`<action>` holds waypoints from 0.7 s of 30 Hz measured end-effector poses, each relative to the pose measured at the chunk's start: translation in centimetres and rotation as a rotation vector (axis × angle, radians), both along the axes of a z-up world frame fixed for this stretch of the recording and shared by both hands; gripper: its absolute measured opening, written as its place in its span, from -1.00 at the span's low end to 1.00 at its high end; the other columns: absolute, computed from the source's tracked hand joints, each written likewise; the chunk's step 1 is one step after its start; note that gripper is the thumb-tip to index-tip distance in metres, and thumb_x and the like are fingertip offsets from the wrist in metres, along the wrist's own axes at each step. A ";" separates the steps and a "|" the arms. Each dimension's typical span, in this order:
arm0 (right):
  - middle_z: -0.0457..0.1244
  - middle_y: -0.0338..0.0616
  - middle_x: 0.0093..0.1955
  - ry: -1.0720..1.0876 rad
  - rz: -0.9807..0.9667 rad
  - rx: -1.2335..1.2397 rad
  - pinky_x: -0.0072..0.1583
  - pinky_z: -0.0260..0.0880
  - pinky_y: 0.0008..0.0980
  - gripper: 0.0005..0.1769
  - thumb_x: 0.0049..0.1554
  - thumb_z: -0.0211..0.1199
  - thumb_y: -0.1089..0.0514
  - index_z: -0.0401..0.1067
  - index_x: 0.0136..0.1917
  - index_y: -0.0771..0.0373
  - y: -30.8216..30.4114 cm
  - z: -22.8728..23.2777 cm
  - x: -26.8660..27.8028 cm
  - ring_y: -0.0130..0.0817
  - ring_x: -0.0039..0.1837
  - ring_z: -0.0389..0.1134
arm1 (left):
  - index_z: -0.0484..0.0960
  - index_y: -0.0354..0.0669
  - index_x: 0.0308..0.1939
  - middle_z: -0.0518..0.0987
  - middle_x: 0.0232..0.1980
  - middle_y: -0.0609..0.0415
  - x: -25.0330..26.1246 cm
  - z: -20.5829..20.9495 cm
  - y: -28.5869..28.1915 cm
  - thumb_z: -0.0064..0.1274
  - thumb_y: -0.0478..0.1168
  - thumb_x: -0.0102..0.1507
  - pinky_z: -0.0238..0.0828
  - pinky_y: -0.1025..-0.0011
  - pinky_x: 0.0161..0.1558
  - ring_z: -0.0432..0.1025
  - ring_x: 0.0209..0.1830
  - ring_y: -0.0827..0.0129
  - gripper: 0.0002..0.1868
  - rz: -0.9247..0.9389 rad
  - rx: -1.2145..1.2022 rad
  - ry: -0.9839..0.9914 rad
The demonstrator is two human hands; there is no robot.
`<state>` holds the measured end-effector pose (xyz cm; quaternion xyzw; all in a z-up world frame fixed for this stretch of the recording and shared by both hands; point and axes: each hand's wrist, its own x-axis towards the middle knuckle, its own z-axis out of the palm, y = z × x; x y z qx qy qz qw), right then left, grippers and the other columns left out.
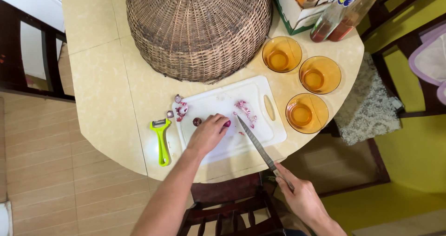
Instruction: The person is peeling and then finely chopping several small red onions (shallots) on a white cutting board at a dining table.
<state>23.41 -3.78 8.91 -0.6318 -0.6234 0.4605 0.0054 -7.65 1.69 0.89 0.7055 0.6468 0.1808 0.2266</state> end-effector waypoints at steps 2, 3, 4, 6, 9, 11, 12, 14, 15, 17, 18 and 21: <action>0.46 0.11 -0.07 0.022 0.008 0.025 -0.15 0.47 -0.22 -0.41 0.20 0.27 0.06 0.31 0.49 -0.17 0.2 -0.8 0.0 0.00 -0.36 0.34 | 0.61 -0.16 0.07 0.60 0.08 -0.01 1.2 -1.0 0.3 0.09 -0.18 0.30 0.49 0.17 0.10 0.51 0.06 0.07 -0.72 0.059 -0.030 0.042; 0.45 0.11 -0.06 0.039 0.017 0.041 -0.16 0.46 -0.23 -0.42 0.20 0.26 0.07 0.31 0.48 -0.15 0.1 -1.1 0.1 -0.03 -0.36 0.32 | 0.60 -0.13 0.09 0.60 0.08 0.00 2.0 -1.6 0.2 0.07 -0.15 0.35 0.50 0.20 0.12 0.52 0.07 0.10 -0.74 0.119 -0.067 0.081; 0.45 0.11 -0.06 0.038 0.015 0.038 -0.16 0.46 -0.23 -0.42 0.20 0.26 0.07 0.31 0.48 -0.15 0.1 -0.7 -0.1 -0.03 -0.36 0.32 | 0.60 -0.13 0.09 0.60 0.08 0.00 2.6 -1.7 -0.2 0.07 -0.15 0.35 0.50 0.20 0.12 0.52 0.07 0.10 -0.74 0.117 -0.070 0.080; 0.45 0.06 0.00 0.042 0.016 0.029 -0.13 0.48 -0.22 -0.42 0.19 0.25 0.08 0.30 0.47 -0.15 0.6 -0.1 -0.7 0.03 -0.33 0.36 | 0.56 -0.16 0.15 0.57 0.09 -0.05 3.5 -2.0 -0.4 0.11 -0.10 0.32 0.52 0.21 0.11 0.51 0.07 0.08 -0.64 0.261 -0.032 0.097; 0.46 0.03 0.01 0.052 0.012 0.018 -0.08 0.49 -0.22 -0.42 0.19 0.24 0.08 0.30 0.47 -0.15 0.6 -0.8 0.1 0.08 -0.23 0.44 | 0.52 -0.12 0.23 0.52 0.19 0.01 2.6 1.7 0.0 0.06 -0.14 0.32 0.52 0.22 0.08 0.52 0.04 0.09 -0.60 0.196 -0.105 0.047; 0.46 0.04 0.02 0.069 0.012 0.034 -0.07 0.50 -0.23 -0.41 0.18 0.23 0.08 0.31 0.47 -0.16 0.7 -0.5 0.2 0.06 -0.19 0.48 | 0.52 -0.06 0.25 0.49 0.26 0.08 0.9 1.9 0.3 -0.01 -0.22 0.32 0.52 0.23 0.06 0.51 0.07 0.13 -0.60 0.059 -0.138 0.082; 0.45 0.04 0.03 0.089 0.015 0.050 -0.05 0.51 -0.24 -0.39 0.16 0.23 0.08 0.32 0.48 -0.16 0.8 -0.4 0.0 0.04 -0.14 0.51 | 0.52 -0.01 0.28 0.46 0.33 0.14 -0.1 2.0 0.4 -0.09 -0.31 0.31 0.52 0.23 0.05 0.51 0.09 0.17 -0.57 -0.077 -0.171 0.119; 0.44 0.06 0.04 0.092 0.021 0.058 -0.04 0.51 -0.23 -0.39 0.17 0.23 0.08 0.32 0.48 -0.15 0.7 -0.7 -0.2 0.06 -0.10 0.50 | 0.53 -0.01 0.27 0.45 0.35 0.17 -1.6 0.7 0.8 -0.11 -0.35 0.29 0.51 0.24 0.07 0.49 0.14 0.18 -0.54 -0.189 -0.129 0.152; 0.44 0.08 0.04 0.091 0.026 0.070 -0.04 0.52 -0.23 -0.40 0.17 0.23 0.08 0.33 0.48 -0.14 0.7 -0.8 -0.1 0.07 -0.06 0.49 | 0.54 -0.01 0.27 0.44 0.36 0.20 -2.1 0.0 1.1 -0.13 -0.38 0.27 0.50 0.24 0.08 0.46 0.18 0.19 -0.52 -0.303 -0.082 0.180; 0.43 0.10 0.03 0.068 0.032 0.057 -0.03 0.51 -0.21 -0.42 0.19 0.24 0.06 0.33 0.47 -0.15 1.1 0.4 -0.8 0.10 -0.06 0.47 | 0.54 -0.04 0.27 0.45 0.35 0.20 -2.5 -0.6 1.4 -0.12 -0.38 0.27 0.50 0.25 0.10 0.45 0.20 0.19 -0.52 -0.361 -0.039 0.194; 0.43 0.12 0.02 0.051 0.042 0.045 -0.03 0.51 -0.20 -0.45 0.20 0.24 0.05 0.33 0.46 -0.15 1.4 0.9 -1.2 0.12 -0.06 0.46 | 0.54 -0.07 0.27 0.45 0.34 0.20 -2.7 -0.8 1.6 -0.11 -0.37 0.26 0.50 0.27 0.12 0.43 0.21 0.20 -0.53 -0.415 0.003 0.214; 0.42 0.15 -0.01 0.072 0.074 0.095 -0.05 0.51 -0.16 -0.45 0.20 0.25 0.04 0.34 0.46 -0.14 1.0 -0.5 -0.6 0.17 -0.07 0.43 | 0.54 -0.13 0.24 0.46 0.32 0.19 -2.5 -0.1 2.1 -0.12 -0.41 0.23 0.51 0.28 0.11 0.43 0.22 0.22 -0.52 -0.473 0.001 0.256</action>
